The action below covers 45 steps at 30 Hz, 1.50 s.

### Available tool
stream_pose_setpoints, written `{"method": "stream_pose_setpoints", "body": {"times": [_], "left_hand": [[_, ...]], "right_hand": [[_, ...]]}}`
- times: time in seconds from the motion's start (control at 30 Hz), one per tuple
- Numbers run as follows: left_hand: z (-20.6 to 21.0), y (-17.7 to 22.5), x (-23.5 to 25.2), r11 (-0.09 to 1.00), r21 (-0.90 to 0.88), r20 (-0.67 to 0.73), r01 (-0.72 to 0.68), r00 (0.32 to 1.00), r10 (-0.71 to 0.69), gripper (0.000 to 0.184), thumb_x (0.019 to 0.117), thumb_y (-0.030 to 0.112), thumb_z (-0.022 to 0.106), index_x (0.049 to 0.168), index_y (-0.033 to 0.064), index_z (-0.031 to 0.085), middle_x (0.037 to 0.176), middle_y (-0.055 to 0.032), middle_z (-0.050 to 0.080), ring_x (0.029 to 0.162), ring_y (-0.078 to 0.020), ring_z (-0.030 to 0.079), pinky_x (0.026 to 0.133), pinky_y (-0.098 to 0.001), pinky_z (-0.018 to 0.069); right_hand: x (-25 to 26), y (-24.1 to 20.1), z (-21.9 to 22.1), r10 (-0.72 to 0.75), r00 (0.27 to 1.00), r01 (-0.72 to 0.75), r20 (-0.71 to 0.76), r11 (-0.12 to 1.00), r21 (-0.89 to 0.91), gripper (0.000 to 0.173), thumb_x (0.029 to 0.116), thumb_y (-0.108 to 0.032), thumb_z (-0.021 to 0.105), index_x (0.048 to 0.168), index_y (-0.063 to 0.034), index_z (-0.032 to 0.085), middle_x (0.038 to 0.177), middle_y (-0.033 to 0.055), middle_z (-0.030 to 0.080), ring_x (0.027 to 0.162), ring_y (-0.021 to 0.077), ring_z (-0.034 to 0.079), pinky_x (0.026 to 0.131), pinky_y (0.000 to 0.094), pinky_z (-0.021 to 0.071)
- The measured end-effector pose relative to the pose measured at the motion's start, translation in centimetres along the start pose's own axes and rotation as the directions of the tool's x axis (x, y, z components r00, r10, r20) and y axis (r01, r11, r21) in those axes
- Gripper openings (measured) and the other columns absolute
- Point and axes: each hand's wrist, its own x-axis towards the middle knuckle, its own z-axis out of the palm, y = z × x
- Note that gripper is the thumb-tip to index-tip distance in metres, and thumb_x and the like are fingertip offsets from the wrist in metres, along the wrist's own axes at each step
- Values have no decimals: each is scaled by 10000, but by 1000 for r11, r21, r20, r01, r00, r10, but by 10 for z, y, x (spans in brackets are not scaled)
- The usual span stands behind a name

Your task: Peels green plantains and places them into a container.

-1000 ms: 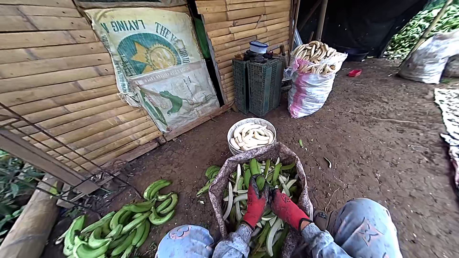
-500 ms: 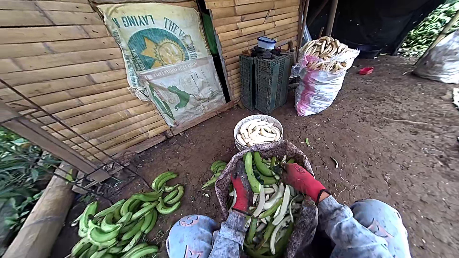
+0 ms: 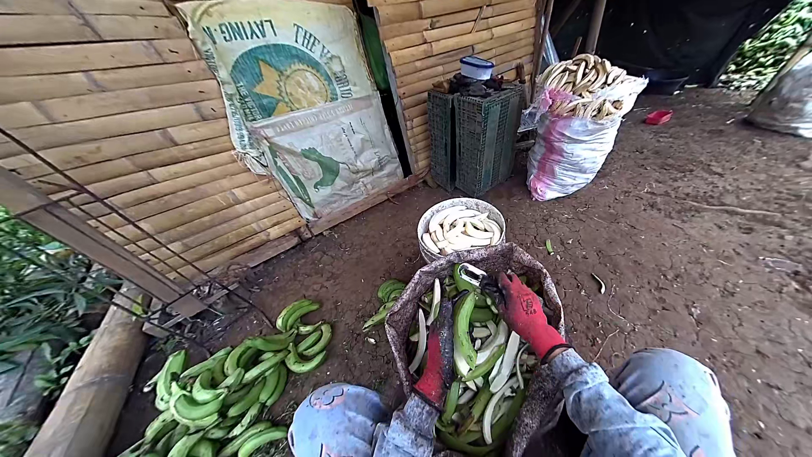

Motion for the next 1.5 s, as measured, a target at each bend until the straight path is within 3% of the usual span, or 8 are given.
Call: {"method": "stream_pose_setpoints", "body": {"times": [0.13, 0.23, 0.43, 0.67, 0.87, 0.97, 1.17, 1.5], "left_hand": [[-7, 7, 18, 948, -301, -64, 102, 990, -127, 351, 1122, 275, 309, 1116, 27, 557, 721, -61, 609, 529, -134, 595, 471, -273, 536], [-25, 9, 34, 924, -378, -54, 55, 995, -82, 390, 1112, 284, 304, 1157, 21, 588, 801, -75, 665, 614, -134, 648, 545, -280, 573], [-15, 5, 3, 994, -63, 30, 94, 995, -92, 391, 1124, 225, 313, 1343, -12, 533, 988, -78, 662, 784, -100, 645, 716, -261, 563], [-31, -8, 32, 897, -430, 111, 98, 992, -56, 442, 1129, 260, 188, 1311, 22, 513, 912, -68, 678, 698, -128, 676, 621, -265, 592], [-21, -6, 12, 966, 42, 272, 257, 927, -258, 456, 1126, 300, 255, 1290, 18, 573, 869, -80, 667, 653, -141, 635, 581, -292, 559], [-23, -8, 19, 937, -169, 273, 305, 928, -253, 498, 1131, 351, 160, 1344, 31, 477, 942, -111, 672, 702, -177, 679, 601, -303, 593], [-23, -6, 38, 908, -418, -122, -13, 992, -42, 409, 1135, 301, 235, 1192, 23, 529, 879, -60, 676, 751, -127, 688, 701, -277, 601], [-20, -6, 32, 919, -375, -146, -122, 987, 72, 405, 1131, 284, 209, 1352, 56, 461, 896, -34, 678, 706, -122, 689, 647, -280, 607]], "right_hand": [[-8, 4, -6, -140, 986, 154, -89, 973, 173, 410, 984, -185, 583, 1341, 14, 608, 1252, 240, 659, 1150, 372, 658, 1007, 521, 502], [-35, -3, 17, -428, 903, 414, 38, 891, 186, 365, 964, -276, 638, 1285, -108, 676, 1160, 177, 694, 1065, 336, 683, 917, 518, 544], [-3, 4, -7, -35, 995, 42, -98, 997, 61, 454, 982, -150, 572, 1397, 33, 567, 1335, 311, 593, 1227, 461, 602, 1034, 583, 466], [-53, -11, 21, -393, 916, 386, 79, 918, 87, 401, 922, -226, 659, 1298, -88, 672, 1174, 247, 666, 1086, 433, 655, 910, 585, 521], [-7, 4, -8, 0, 998, -1, -60, 1000, -18, 460, 968, -133, 584, 1411, -6, 567, 1340, 318, 580, 1235, 487, 579, 1013, 608, 462], [-15, 1, -14, 7, 996, 2, -94, 996, 94, 437, 976, -147, 578, 1382, 15, 581, 1312, 288, 604, 1195, 435, 618, 1006, 571, 484], [-69, -18, 24, -344, 938, 347, -49, 935, 73, 393, 902, -284, 698, 1245, -92, 701, 1116, 217, 696, 1037, 412, 684, 847, 558, 555], [-59, -31, 34, -302, 952, 297, -57, 951, -88, 404, 889, -200, 697, 1284, -112, 687, 1168, 265, 678, 1105, 484, 652, 887, 593, 532]]}}
